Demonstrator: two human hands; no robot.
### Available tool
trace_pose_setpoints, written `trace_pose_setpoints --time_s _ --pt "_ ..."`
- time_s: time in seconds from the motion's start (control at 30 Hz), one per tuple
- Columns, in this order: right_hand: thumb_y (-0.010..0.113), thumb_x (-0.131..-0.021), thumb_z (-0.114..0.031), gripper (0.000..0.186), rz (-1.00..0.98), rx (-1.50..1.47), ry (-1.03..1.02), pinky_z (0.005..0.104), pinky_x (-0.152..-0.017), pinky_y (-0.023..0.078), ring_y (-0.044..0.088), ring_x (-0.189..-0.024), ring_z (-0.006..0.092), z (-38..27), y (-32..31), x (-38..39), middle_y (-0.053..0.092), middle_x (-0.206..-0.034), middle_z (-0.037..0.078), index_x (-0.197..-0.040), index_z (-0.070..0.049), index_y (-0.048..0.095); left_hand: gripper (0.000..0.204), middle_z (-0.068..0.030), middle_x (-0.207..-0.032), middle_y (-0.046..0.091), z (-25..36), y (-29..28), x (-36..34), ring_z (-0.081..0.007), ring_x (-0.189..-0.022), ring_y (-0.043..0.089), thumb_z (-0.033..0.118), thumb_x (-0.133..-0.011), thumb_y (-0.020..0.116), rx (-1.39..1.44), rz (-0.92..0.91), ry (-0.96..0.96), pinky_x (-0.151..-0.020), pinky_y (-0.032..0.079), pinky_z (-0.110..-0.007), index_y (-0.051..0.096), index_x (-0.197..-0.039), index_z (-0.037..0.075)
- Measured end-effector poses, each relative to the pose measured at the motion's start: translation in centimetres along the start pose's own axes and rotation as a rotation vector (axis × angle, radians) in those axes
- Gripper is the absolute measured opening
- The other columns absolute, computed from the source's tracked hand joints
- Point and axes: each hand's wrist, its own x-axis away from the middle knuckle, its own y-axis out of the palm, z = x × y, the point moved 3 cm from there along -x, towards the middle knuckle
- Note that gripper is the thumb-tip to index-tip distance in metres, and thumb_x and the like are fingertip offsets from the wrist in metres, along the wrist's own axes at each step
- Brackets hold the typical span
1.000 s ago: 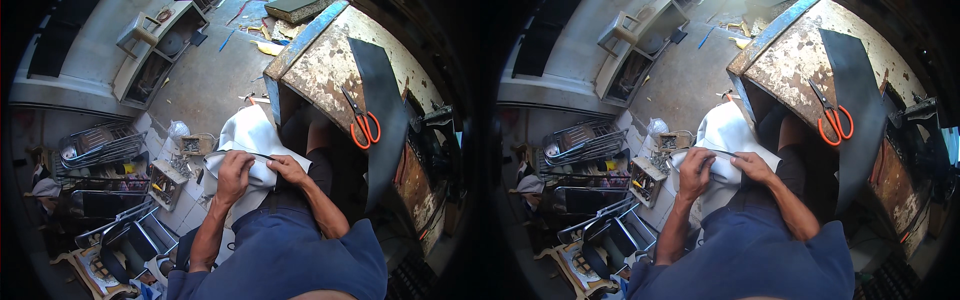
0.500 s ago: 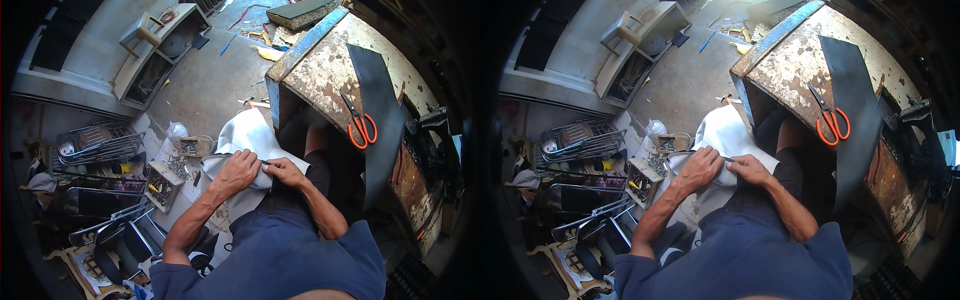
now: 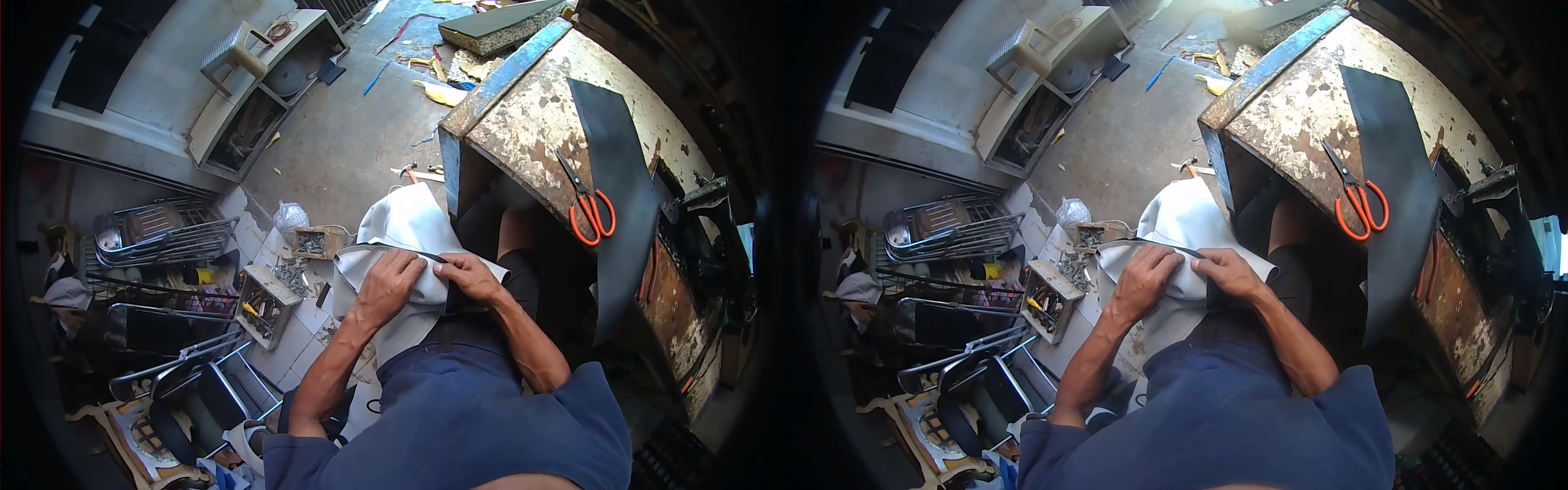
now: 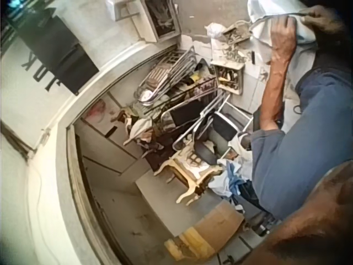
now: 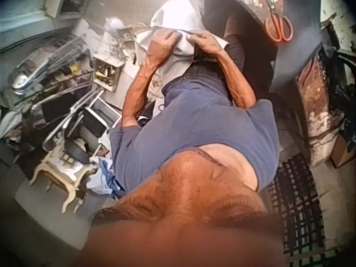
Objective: The person cuts along a curved line on a large piece of white upholstery fabric using shears, then uses the cut-out section to measure and cut a matching piece of black material.
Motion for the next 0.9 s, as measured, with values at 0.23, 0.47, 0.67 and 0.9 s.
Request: trace_pose_setpoints --time_s 0.23,0.47,0.67,0.9 --pt "0.06 -0.102 -0.028 0.029 -0.006 0.104 0.023 0.025 -0.06 0.036 0.043 -0.067 0.0037 -0.6 0.4 -0.1 0.05 -0.071 -0.008 -0.095 -0.001 0.07 0.019 -0.0109 -0.091 0.063 -0.8 0.0 -0.8 -0.0273 -0.086 0.063 0.001 -0.077 0.062 -0.082 -0.127 0.177 -0.078 0.053 -0.039 0.065 -0.096 0.0" --pt "0.06 -0.101 -0.028 0.03 0.043 0.13 0.021 0.0259 -0.062 0.038 0.047 -0.068 0.0049 -1.5 0.7 -0.2 0.055 -0.072 -0.006 -0.098 0.0 0.071 0.013 -0.0121 -0.084 0.055 -1.6 -0.3 -1.4 -0.0294 -0.081 0.058 0.003 -0.079 0.064 -0.12 -0.124 0.156 -0.073 0.049 -0.043 0.058 -0.091 0.001" --pt "0.061 -0.098 -0.03 0.033 0.141 -0.007 0.039 0.0259 -0.069 0.043 0.055 -0.074 0.0068 1.3 -0.1 -0.8 0.065 -0.08 -0.003 -0.107 -0.001 0.072 0.007 -0.0144 -0.092 0.058 -2.6 -3.8 0.0 -0.0305 -0.086 0.06 0.004 -0.089 0.059 0.197 0.237 -0.27 -0.08 0.05 -0.041 0.054 -0.092 0.0" --pt "0.061 -0.098 -0.031 0.035 0.052 0.075 0.047 0.0279 -0.072 0.045 0.056 -0.076 0.0077 0.2 0.6 -1.6 0.067 -0.082 -0.001 -0.109 0.0 0.072 0.007 -0.0157 -0.098 0.06 -2.0 -0.5 2.2 -0.0282 -0.084 0.064 0.006 -0.102 0.051 1.295 0.405 -0.58 -0.079 0.051 -0.04 0.049 -0.103 0.0"
